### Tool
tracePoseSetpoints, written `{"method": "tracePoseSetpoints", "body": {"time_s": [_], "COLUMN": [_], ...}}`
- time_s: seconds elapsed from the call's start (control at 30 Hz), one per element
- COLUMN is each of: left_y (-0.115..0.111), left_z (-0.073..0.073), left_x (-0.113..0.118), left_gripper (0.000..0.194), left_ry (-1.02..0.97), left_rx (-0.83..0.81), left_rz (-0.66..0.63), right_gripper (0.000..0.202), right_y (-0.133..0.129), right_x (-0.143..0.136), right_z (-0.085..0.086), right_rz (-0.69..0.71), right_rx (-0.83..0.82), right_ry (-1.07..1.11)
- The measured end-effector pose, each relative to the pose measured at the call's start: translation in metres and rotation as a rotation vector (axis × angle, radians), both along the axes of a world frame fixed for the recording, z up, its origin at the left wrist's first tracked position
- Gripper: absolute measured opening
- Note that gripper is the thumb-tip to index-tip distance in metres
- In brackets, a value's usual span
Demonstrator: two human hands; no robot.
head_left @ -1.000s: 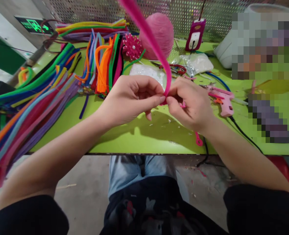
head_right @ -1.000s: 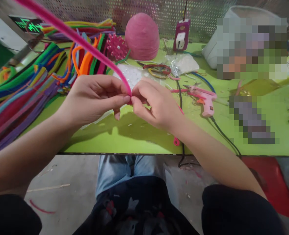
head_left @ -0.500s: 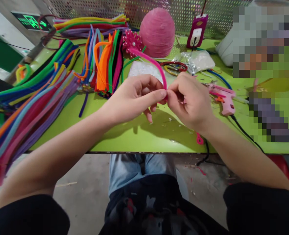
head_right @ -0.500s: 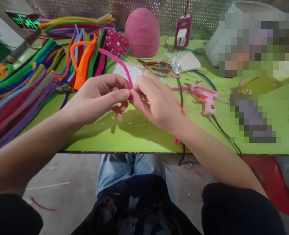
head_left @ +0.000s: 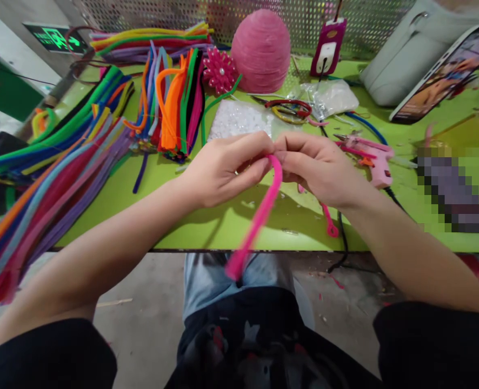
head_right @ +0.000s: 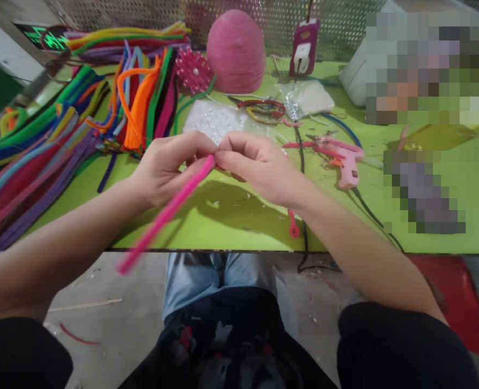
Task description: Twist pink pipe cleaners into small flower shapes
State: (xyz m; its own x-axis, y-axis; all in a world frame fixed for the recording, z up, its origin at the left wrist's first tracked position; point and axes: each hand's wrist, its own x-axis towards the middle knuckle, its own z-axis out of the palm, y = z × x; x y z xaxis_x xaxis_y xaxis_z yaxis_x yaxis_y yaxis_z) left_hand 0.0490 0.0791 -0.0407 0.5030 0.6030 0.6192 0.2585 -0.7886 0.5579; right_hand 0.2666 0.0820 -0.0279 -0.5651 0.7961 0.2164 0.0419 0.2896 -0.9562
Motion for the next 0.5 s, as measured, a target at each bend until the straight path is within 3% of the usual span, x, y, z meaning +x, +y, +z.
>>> {"method": "tracePoseSetpoints", "body": {"time_s": [0.1, 0.27, 0.43, 0.5], "left_y": [-0.0034, -0.0101, -0.0066, -0.0039], "left_z": [0.0017, 0.0038, 0.0045, 0.0035], "left_x": [0.003, 0.0094, 0.0066, 0.0049], "left_gripper": [0.013, 0.027, 0.039, 0.041], "left_ry": [0.004, -0.037, -0.103, -0.147], "left_rx": [0.01, -0.17, -0.343, -0.414], "left_rz": [0.054, 0.16, 0.075, 0.028], "right_gripper": [0.035, 0.026, 0.022, 0.019], "right_y": [-0.0024, -0.0071, -0.0086, -0.0073], "right_x": [-0.0011, -0.0006, 0.0052, 0.0079], "right_z": [-0.0006, 0.0002, 0.0042, 0.0059], "right_rz": [0.013, -0.083, -0.095, -0.094], "right_rx": [0.016, 0.202, 0.335, 0.461], "right_ry": [0.03, -0.026, -0.15, -0.22]}}
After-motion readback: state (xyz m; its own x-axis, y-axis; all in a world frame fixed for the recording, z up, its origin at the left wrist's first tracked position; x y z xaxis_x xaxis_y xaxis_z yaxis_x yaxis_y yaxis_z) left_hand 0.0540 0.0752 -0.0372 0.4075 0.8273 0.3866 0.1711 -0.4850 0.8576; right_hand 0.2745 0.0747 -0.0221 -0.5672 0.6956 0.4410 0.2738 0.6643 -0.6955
